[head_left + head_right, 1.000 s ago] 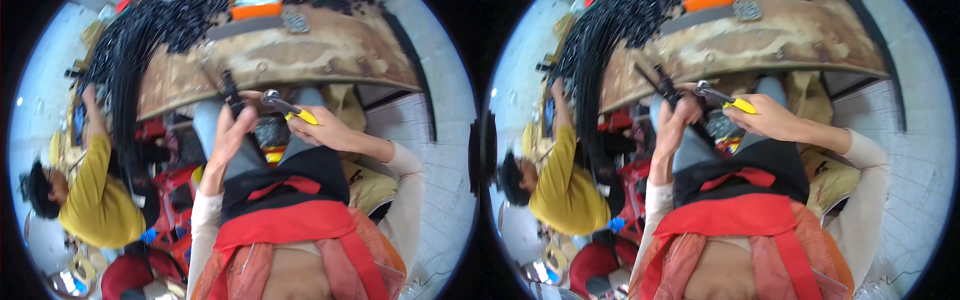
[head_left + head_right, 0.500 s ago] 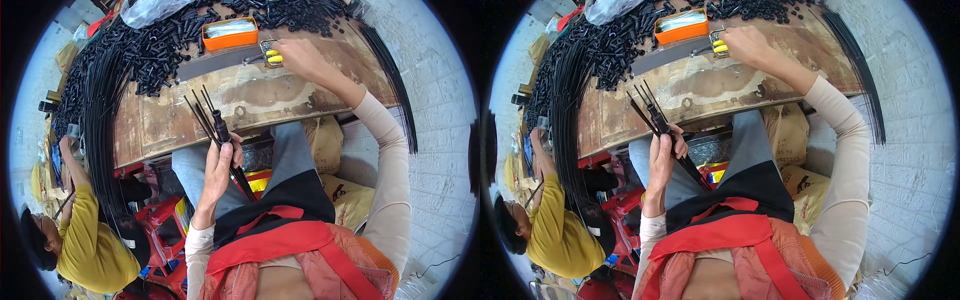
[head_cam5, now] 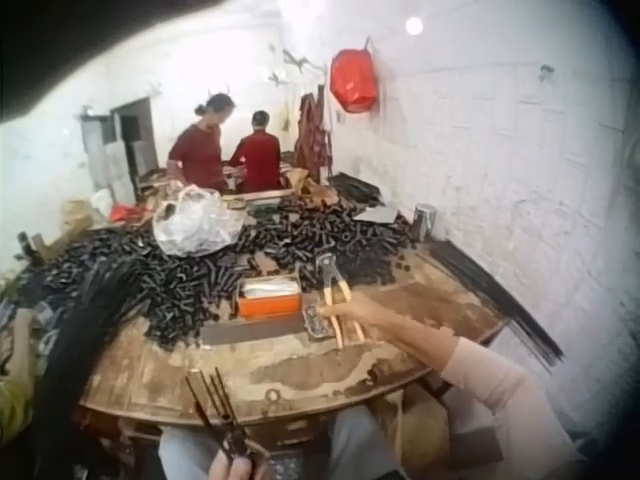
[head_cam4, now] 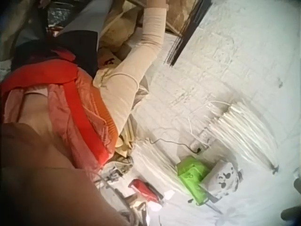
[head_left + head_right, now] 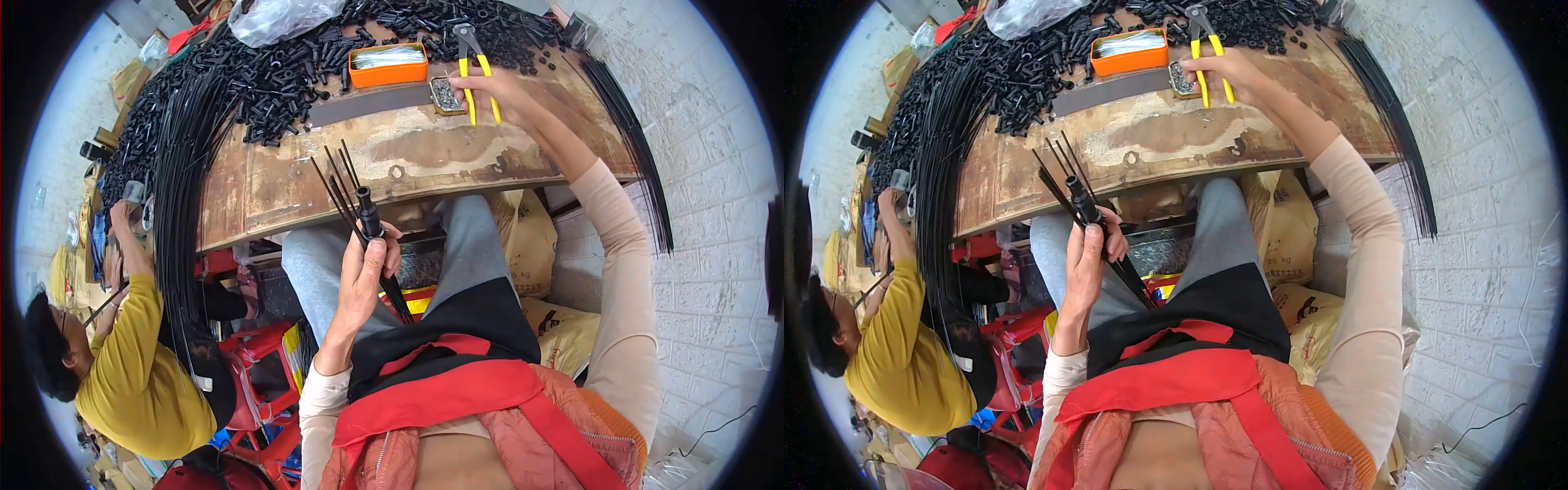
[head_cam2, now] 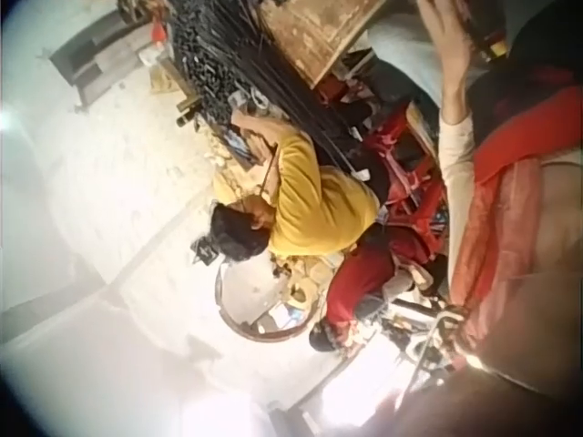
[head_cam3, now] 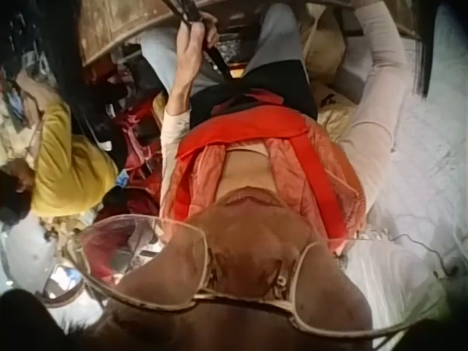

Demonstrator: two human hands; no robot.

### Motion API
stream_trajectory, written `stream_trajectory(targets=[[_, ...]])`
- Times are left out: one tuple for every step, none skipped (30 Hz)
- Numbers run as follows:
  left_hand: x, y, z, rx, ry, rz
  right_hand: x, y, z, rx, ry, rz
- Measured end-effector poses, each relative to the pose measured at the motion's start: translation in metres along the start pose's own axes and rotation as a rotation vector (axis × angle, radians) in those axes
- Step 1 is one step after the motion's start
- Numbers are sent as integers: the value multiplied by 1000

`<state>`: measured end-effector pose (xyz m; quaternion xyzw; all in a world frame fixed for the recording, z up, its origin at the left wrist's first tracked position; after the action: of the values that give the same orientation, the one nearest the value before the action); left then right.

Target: Trimming the ends of black plastic rods and organizing them into bundles at a production workbench.

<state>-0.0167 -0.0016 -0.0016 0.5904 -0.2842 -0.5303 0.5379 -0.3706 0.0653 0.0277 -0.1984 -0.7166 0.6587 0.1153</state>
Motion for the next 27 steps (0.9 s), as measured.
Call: stream_trajectory(targets=[[-1,2,-3,-4,4,5,-9,-1,-9,4,-6,1],[-2,5,-7,-15,6,5,-22,-2,-18,14,-57,67],[-4,7,-10,-24,7,6,-37,-3,-29,24,-108,134],[-6,8,-11,-26,-6,-5,-52,-3,-43,-5,-26,152],[-7,9,-13,-24,-2,-1,-62,-2,-53,-6,-30,157],[-9,9,-15,-32,-10,13,-72,0,-62,4,-53,196],[-11,10,-17,-39,-20,26,-81,2,-72,15,-73,236],[-12,10,-19,-42,-11,29,-92,2,-82,7,-55,262],[-13,11,-20,-36,0,35,-102,3,-93,1,-65,271],[-15,11,-21,-46,3,51,-112,4,-103,20,-99,294],[-16,12,-23,-53,11,68,-121,6,-113,35,-137,320],[-17,12,-23,-53,7,70,-127,10,-122,-11,-135,313],[-20,12,-22,-59,2,78,-135,11,-133,-22,-145,326],[-23,13,-22,-64,-5,83,-143,11,-144,26,-157,273],[-27,13,-21,-68,-12,88,-150,14,-152,75,-168,222],[-29,13,-20,-72,-34,89,-156,19,-156,127,-144,223],[-35,15,-22,-81,-31,120,-162,24,-163,120,-153,240],[-37,15,-23,-97,-49,110,-168,25,-171,186,-128,229],[-39,14,-23,-114,-74,96,-171,25,-177,253,-95,214],[-40,14,-23,-104,-71,100,-172,27,-180,274,-113,217],[-42,15,-23,-93,-110,106,-173,30,-183,271,-111,226],[-45,16,-23,-84,-147,113,-176,31,-185,276,-117,254],[-48,17,-24,-78,-145,115,-179,31,-187,281,-122,280],[-52,18,-25,-67,-126,129,-182,28,-189,261,-161,383],[-53,18,-25,-58,-107,142,-183,26,-190,260,-159,387],[-53,17,-25,-54,-107,143,-183,24,-191,275,-158,376],[-53,17,-25,-60,-111,145,-183,24,-191,291,-157,364]])
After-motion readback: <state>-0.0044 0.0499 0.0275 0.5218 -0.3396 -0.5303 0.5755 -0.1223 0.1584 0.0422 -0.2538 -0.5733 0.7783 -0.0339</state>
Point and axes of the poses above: each hand's wrist, its own z-axis towards the middle knuckle, its own x-axis out of the back of the hand, y = z × x, the point moved 2 cm from there along z, towards the middle knuckle, and after that the axes turned 4 degrees about -y, right-handed, at the moved point
